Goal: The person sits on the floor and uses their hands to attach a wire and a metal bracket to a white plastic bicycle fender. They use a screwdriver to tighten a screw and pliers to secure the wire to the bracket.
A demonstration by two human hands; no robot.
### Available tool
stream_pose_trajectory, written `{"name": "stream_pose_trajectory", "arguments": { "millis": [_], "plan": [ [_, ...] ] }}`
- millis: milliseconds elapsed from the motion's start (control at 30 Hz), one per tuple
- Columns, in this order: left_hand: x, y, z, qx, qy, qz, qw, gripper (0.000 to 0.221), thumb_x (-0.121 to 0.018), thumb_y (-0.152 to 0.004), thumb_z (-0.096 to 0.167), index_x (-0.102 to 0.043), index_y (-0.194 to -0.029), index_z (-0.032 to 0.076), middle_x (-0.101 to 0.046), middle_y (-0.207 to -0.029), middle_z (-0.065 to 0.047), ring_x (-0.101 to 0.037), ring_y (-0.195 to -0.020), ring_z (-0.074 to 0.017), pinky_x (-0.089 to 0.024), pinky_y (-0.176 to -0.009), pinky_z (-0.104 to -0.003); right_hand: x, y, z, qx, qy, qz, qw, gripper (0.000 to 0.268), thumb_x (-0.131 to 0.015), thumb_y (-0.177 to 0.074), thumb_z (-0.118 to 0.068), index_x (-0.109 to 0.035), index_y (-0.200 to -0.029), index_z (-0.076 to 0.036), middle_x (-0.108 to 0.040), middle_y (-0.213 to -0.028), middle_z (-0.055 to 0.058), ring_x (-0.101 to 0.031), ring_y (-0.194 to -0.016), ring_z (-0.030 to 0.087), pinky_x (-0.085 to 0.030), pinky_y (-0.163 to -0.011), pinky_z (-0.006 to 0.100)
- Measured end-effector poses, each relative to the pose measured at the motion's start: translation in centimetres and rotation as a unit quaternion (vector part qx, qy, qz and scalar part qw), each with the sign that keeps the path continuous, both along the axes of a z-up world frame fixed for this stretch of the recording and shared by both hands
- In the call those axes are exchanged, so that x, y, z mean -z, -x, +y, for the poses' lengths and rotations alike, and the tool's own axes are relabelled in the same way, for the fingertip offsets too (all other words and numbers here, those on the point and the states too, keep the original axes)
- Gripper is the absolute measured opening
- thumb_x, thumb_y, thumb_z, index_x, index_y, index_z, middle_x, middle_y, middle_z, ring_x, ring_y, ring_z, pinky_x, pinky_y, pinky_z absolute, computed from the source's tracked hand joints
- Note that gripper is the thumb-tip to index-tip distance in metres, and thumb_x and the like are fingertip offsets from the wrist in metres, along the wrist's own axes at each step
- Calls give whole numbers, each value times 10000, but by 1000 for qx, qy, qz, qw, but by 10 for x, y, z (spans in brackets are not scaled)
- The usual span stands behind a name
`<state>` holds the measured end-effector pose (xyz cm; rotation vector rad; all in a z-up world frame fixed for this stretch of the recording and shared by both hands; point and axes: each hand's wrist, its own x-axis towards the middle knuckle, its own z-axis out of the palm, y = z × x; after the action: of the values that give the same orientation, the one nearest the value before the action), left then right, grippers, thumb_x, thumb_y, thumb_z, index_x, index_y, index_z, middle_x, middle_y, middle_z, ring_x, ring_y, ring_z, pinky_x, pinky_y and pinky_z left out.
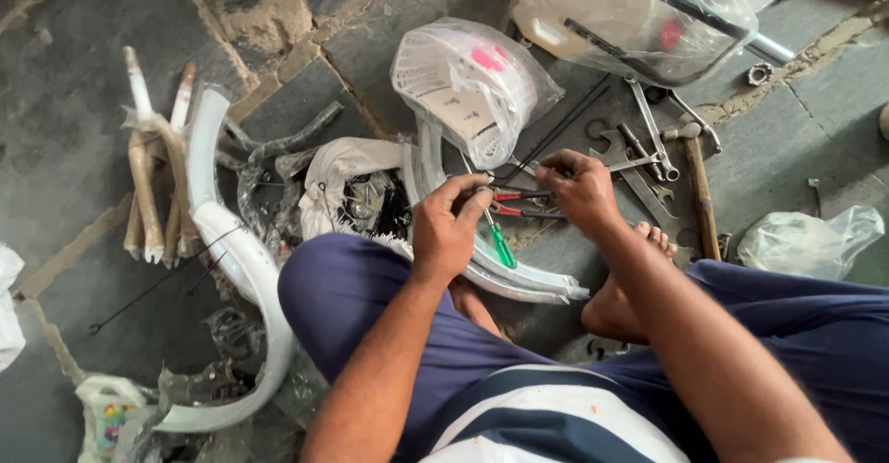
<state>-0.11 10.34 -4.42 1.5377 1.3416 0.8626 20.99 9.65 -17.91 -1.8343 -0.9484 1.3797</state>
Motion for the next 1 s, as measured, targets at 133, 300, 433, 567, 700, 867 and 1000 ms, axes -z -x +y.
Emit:
{"name": "stream_pose_trajectory", "arguments": {
  "millis": [133, 300, 433, 567, 700, 867, 1000],
  "plan": [
    [20, 4, 8, -26, 77, 9, 997, 178, -669, -976, 129, -740, -1101, 23, -773, -853, -60, -697, -724, -123, -569, -677, -271, 100, -32, 16, -126, -202, -273, 932, 205, -780, -795, -134, -798, -996, -97, -751, -973, 168, -714, -906, 356, -574, -809, 428],
    [36, 11, 9, -46, 146, -29, 988, 168, -598, -1003, 137, -714, -1063, 31, -770, -892, -43, -722, -761, -96, -599, -691, -249, 152, -41, 36, -150, -80, -333, 927, 195, -687, -862, -137, -800, -1021, -142, -736, -1041, 176, -692, -993, 398, -549, -874, 481],
    [39, 13, 13, -50, 126, 5, 991, 145, -618, -981, 117, -710, -1039, 20, -722, -896, -46, -719, -748, -121, -603, -667, -267, 148, -40, 45, -214, -40, -373, 902, 243, -686, -830, -103, -787, -1047, -143, -733, -1094, 169, -684, -983, 417, -541, -829, 504],
    [39, 7, 17, -46, 159, 23, 986, 152, -629, -989, 124, -712, -1066, 23, -722, -821, -58, -706, -702, -135, -576, -651, -278, 142, -58, 37, -153, -102, -362, 914, 330, -688, -817, -80, -772, -1132, -132, -723, -1129, 190, -690, -975, 412, -549, -842, 481],
    [38, 1, 10, -44, 165, -39, 985, 172, -584, -1009, 97, -683, -1115, 5, -732, -895, -67, -719, -768, -119, -604, -688, -268, 138, -73, 27, -113, -110, -355, 921, 232, -697, -876, -107, -773, -1094, -115, -752, -1072, 139, -715, -986, 359, -561, -879, 459],
    [41, 4, 4, -38, 156, -46, 986, 206, -579, -970, 15, -655, -1159, -13, -717, -981, -85, -735, -823, -122, -616, -726, -272, 140, -66, 14, -139, -44, -360, 921, 180, -716, -895, -208, -790, -1045, -141, -753, -990, 140, -725, -907, 345, -573, -839, 451],
    [47, 7, 3, -41, 150, -69, 985, 277, -606, -908, -30, -638, -1183, -15, -716, -998, -82, -747, -865, -127, -600, -757, -264, 146, -39, 18, -186, 28, -394, 899, 182, -688, -936, -269, -791, -1004, -136, -756, -987, 153, -721, -926, 369, -570, -833, 480]
  ]
}}
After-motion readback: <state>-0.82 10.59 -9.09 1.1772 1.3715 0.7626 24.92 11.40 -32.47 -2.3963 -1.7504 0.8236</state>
